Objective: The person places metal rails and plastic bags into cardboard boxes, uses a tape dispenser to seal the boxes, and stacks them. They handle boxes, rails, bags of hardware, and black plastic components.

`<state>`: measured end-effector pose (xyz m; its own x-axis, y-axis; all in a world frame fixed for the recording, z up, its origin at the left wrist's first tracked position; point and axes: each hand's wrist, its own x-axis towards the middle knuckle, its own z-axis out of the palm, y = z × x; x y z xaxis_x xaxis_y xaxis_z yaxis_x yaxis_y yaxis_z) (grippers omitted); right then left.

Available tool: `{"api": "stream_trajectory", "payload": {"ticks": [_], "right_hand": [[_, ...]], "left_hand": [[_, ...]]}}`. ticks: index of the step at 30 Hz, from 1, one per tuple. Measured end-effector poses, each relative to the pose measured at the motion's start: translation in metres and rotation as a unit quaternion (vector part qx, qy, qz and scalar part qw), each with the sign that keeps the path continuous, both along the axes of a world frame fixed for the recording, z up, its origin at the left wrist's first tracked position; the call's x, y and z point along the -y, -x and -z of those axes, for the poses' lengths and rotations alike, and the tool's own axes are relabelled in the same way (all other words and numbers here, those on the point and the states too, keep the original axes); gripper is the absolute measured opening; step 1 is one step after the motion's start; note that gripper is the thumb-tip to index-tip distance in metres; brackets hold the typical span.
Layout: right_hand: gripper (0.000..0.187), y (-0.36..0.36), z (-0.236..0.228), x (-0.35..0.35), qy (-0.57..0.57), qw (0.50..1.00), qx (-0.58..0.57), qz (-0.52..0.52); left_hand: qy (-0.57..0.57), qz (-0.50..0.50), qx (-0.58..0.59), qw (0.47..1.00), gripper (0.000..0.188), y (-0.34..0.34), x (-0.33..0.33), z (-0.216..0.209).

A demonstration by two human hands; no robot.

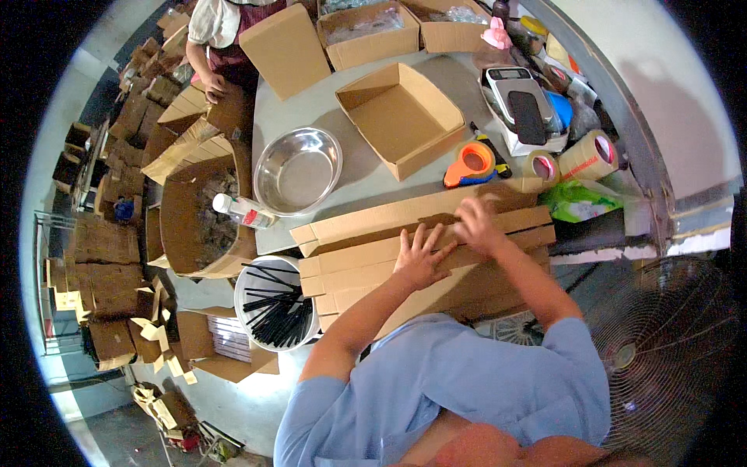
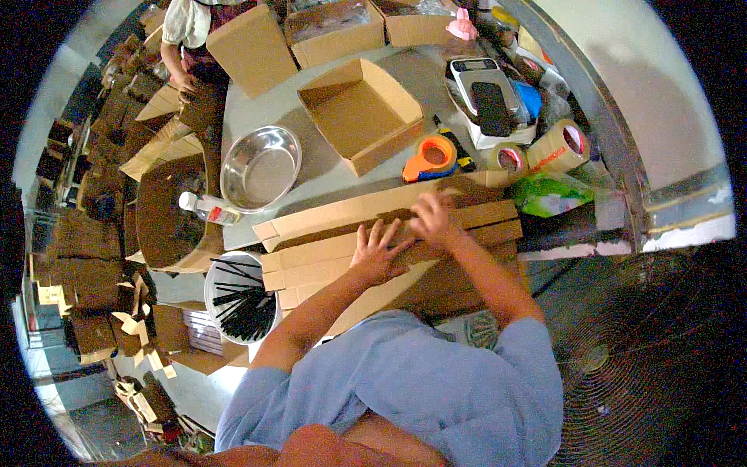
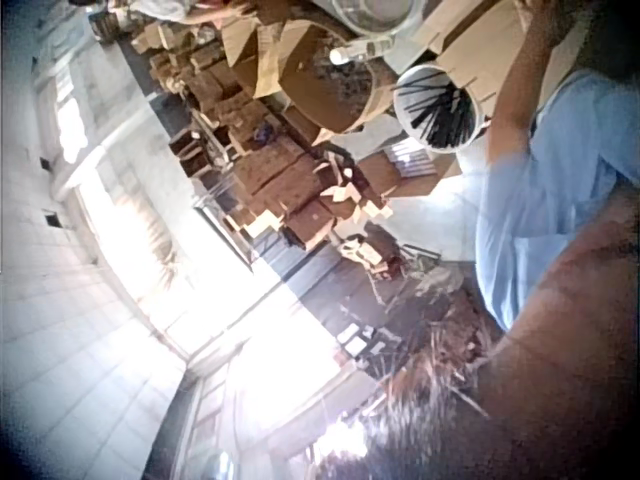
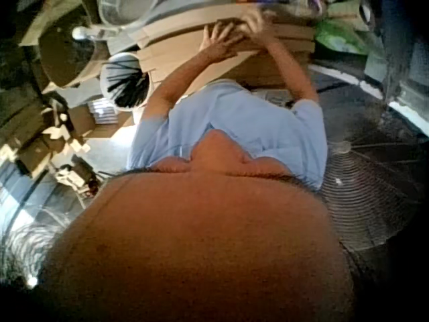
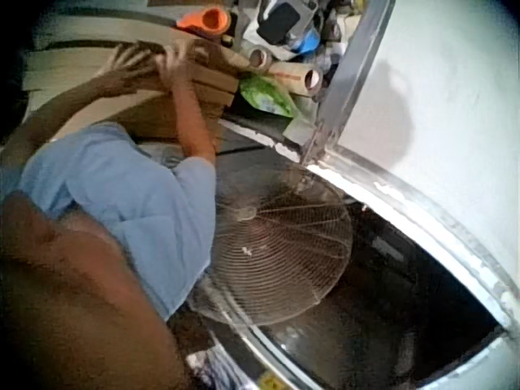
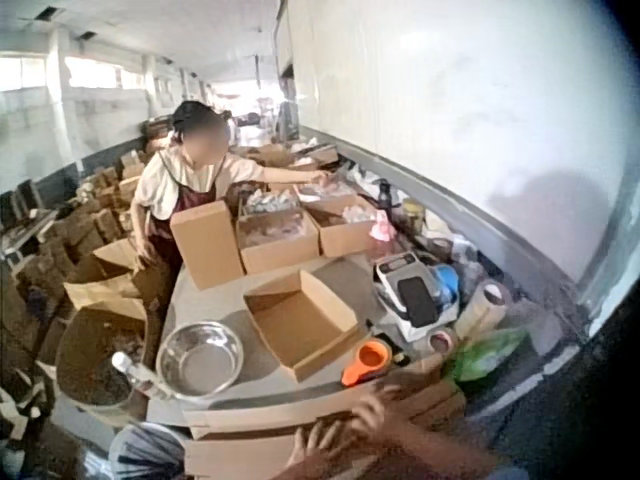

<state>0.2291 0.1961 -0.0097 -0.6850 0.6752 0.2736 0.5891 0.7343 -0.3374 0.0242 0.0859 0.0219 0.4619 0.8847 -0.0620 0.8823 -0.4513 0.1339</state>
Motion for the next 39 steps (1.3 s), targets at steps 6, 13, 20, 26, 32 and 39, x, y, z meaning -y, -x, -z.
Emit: {"api": "stream_trajectory", "payload": {"ticks": [6,13,20,26,32,39], "right_hand": [[0.027,-0.024,-0.058,-0.096,-0.038,0.981,0.189,-0.023],[0.018,-0.017,-0.069,-0.108,0.058,0.973,0.210,-0.073],[0.020,-0.031,-0.122,-0.106,0.144,0.989,-0.029,-0.025],[0.064,-0.044,-0.178,-0.051,0.182,0.977,0.089,0.069],[0.027,-0.068,-0.147,-0.050,0.310,0.942,0.081,0.098],[0.033,-0.045,-0.115,-0.024,0.307,0.929,0.170,0.120]], "left_hand": [[-0.030,0.073,0.066,0.995,0.066,-0.032,-0.019,0.019],[-0.038,0.078,0.096,0.992,0.066,-0.044,-0.031,0.019],[-0.028,0.082,0.103,0.991,0.066,-0.048,-0.032,0.020],[-0.043,0.066,0.091,0.993,0.063,-0.058,-0.032,0.021],[-0.094,0.076,0.079,0.989,0.055,-0.071,-0.036,0.041],[-0.059,0.078,0.091,0.991,0.055,-0.070,-0.029,0.036]]}}
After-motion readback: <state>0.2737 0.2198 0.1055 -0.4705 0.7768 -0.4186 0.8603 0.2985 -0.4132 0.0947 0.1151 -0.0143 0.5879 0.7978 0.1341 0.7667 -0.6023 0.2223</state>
